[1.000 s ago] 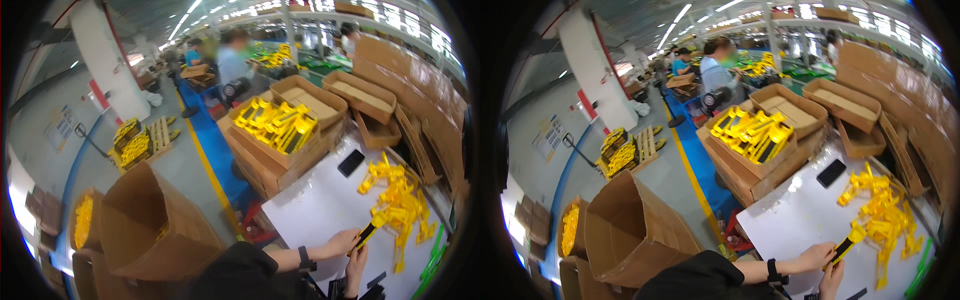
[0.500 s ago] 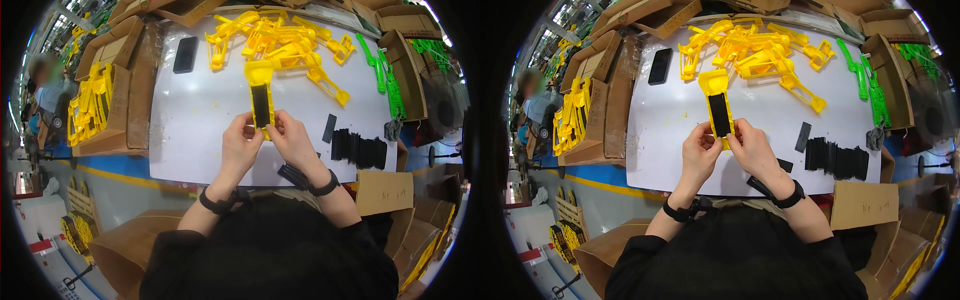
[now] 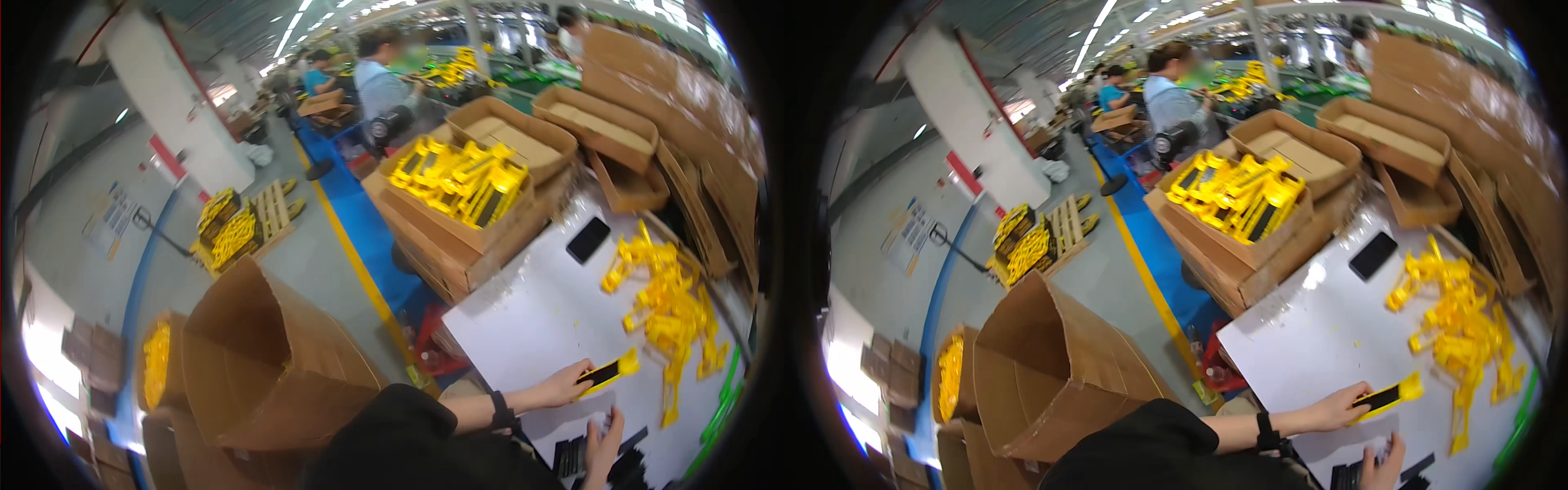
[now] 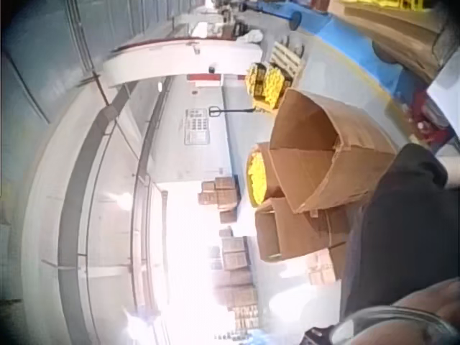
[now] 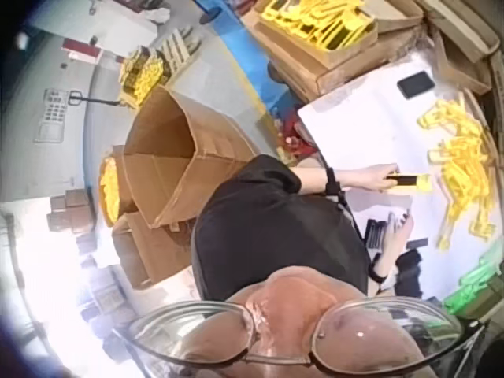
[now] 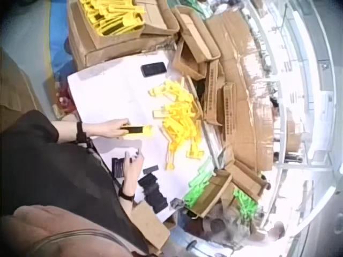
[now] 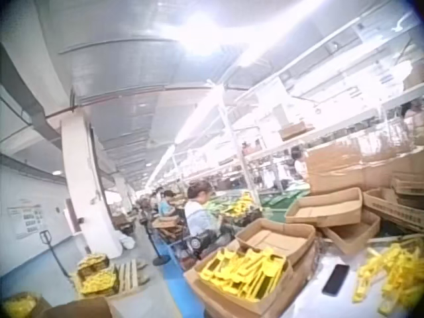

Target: The recorder is assembling black electronic components into yellow plastic flashlight housings at a factory workstation.

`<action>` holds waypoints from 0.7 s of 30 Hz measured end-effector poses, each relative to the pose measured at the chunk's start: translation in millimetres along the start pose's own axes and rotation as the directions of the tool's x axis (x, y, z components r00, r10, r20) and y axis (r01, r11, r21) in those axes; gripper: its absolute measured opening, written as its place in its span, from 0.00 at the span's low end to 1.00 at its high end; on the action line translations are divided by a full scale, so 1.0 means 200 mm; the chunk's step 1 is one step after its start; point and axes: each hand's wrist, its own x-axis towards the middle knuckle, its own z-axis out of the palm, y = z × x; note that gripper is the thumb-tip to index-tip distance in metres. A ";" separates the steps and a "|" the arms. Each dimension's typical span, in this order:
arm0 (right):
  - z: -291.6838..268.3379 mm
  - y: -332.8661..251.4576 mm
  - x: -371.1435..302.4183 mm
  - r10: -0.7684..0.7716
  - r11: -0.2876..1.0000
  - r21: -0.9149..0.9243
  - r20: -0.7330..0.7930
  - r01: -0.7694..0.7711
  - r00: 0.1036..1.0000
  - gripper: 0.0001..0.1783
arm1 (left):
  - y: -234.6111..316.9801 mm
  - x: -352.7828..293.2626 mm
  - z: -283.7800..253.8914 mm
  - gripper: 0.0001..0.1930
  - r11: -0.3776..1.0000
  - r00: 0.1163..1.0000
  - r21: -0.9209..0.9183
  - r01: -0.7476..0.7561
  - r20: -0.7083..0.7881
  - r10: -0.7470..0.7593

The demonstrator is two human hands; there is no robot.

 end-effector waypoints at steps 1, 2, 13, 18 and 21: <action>-0.06 -0.03 -0.05 0.022 0.964 -0.265 0.100 0.005 0.995 0.30 | 0.03 -0.05 -0.07 0.14 1.000 0.999 0.011 -0.019 -0.048 0.020; -0.11 -0.03 -0.10 0.079 0.853 -0.521 0.174 0.024 0.982 0.36 | 0.03 -0.10 -0.11 0.16 0.995 0.992 -0.015 0.097 -0.076 -0.098; -0.05 0.16 -0.25 -0.111 0.895 -0.437 -0.021 0.090 0.994 0.18 | -0.25 -0.14 -0.20 0.18 0.955 0.976 -0.230 0.187 -0.065 -0.206; 0.04 0.28 -0.19 -0.253 0.907 -0.384 -0.163 0.175 0.954 0.17 | -0.35 -0.19 -0.34 0.19 0.922 0.980 -0.387 -0.025 -0.192 -0.054; -0.03 0.14 -0.14 -0.194 0.933 -0.347 -0.246 0.101 0.950 0.11 | -0.13 -0.23 -0.47 0.18 0.937 0.932 -0.347 0.024 -0.331 -0.147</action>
